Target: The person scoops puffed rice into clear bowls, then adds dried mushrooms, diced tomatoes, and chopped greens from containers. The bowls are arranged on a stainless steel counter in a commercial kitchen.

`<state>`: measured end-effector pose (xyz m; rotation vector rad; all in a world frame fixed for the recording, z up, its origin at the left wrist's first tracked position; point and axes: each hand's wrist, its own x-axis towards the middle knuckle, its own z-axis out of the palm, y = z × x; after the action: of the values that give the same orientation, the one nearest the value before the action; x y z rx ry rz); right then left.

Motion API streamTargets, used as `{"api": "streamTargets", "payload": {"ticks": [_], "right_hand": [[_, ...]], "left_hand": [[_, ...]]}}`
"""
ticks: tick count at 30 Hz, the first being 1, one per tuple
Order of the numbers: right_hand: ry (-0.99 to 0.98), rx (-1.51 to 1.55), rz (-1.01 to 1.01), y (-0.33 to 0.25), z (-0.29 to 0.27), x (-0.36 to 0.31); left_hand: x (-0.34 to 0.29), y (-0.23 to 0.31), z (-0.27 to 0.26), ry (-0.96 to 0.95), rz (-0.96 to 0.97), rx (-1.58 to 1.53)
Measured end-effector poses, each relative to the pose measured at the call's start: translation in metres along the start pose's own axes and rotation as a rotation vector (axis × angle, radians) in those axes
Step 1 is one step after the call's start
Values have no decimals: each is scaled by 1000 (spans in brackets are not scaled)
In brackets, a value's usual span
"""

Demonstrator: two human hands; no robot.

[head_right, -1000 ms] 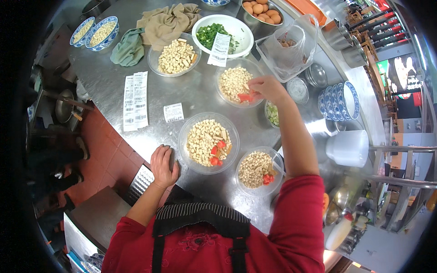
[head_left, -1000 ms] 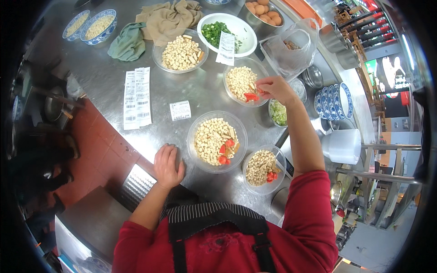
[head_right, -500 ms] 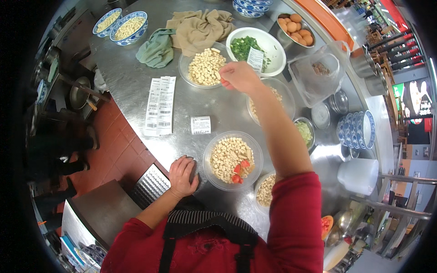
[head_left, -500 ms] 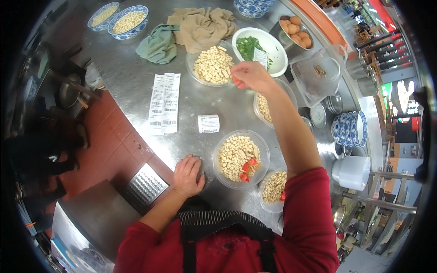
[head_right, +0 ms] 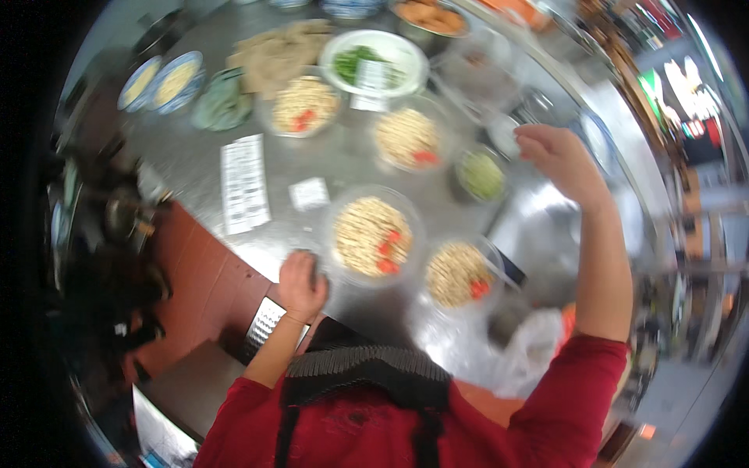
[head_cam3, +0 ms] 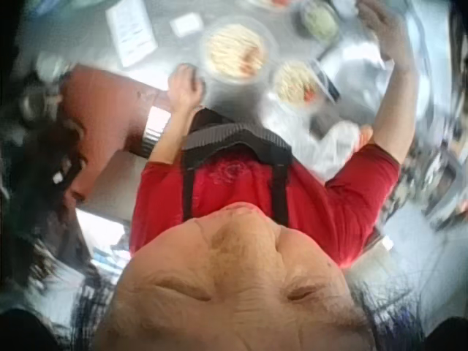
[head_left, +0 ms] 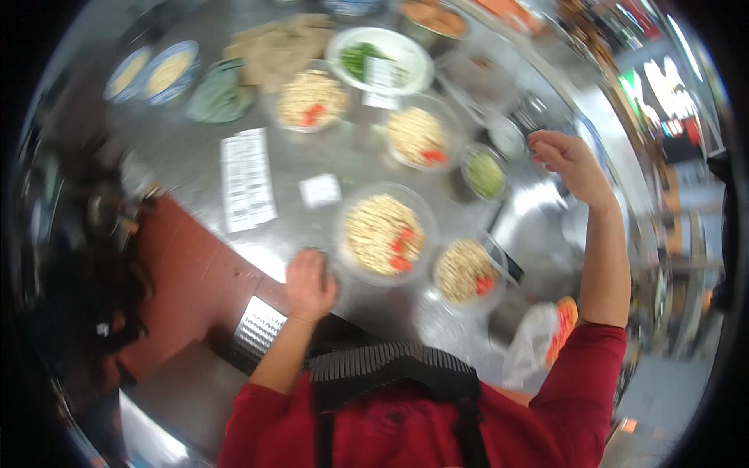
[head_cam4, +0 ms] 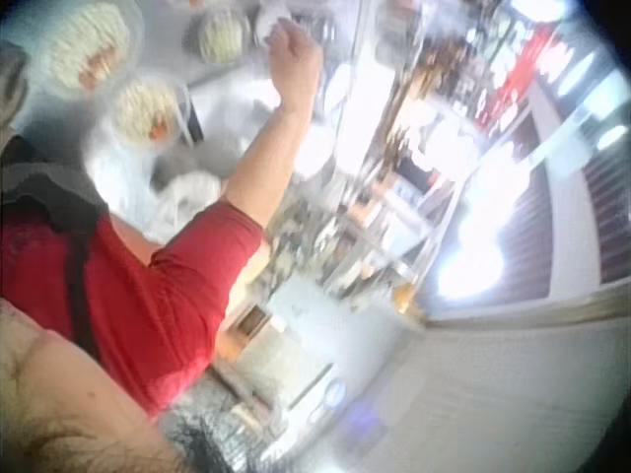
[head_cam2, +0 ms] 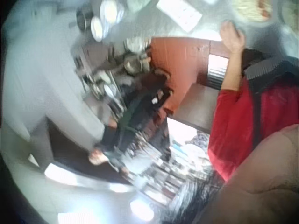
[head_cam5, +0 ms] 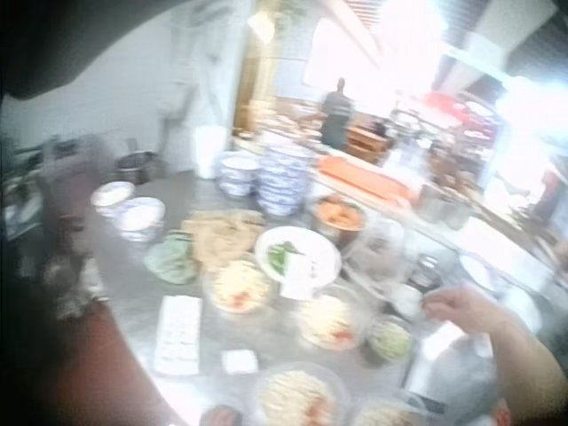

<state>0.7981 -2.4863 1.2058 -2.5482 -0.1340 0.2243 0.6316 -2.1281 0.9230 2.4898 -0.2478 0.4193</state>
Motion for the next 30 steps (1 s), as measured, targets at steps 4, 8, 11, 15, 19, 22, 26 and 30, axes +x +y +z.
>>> {"api": "streamTargets", "payload": {"ticks": [4,8,11,15,19,22,26,30], "right_hand": [[338,105,449,119,-65,-165],[435,46,823,230,-41,-313],[286,-123,873,282,3,-368],[497,-282,748,320,61,-379],[570,-194,800,348,72,-377],[655,399,884,352,60,-397],[793,1113,737,313,34,-392],[519,1055,517,228,5,-296]], "left_hand": [[-7,-1,10,60,102,11],[-10,1,12,38,135,94],[-8,2,11,-66,83,55],[-8,2,11,-119,2,79],[-26,8,9,-151,-140,96],[-41,18,2,-111,-197,46],[-47,30,-15,-148,-244,-9],[-41,32,-22,-10,-216,48]]}}
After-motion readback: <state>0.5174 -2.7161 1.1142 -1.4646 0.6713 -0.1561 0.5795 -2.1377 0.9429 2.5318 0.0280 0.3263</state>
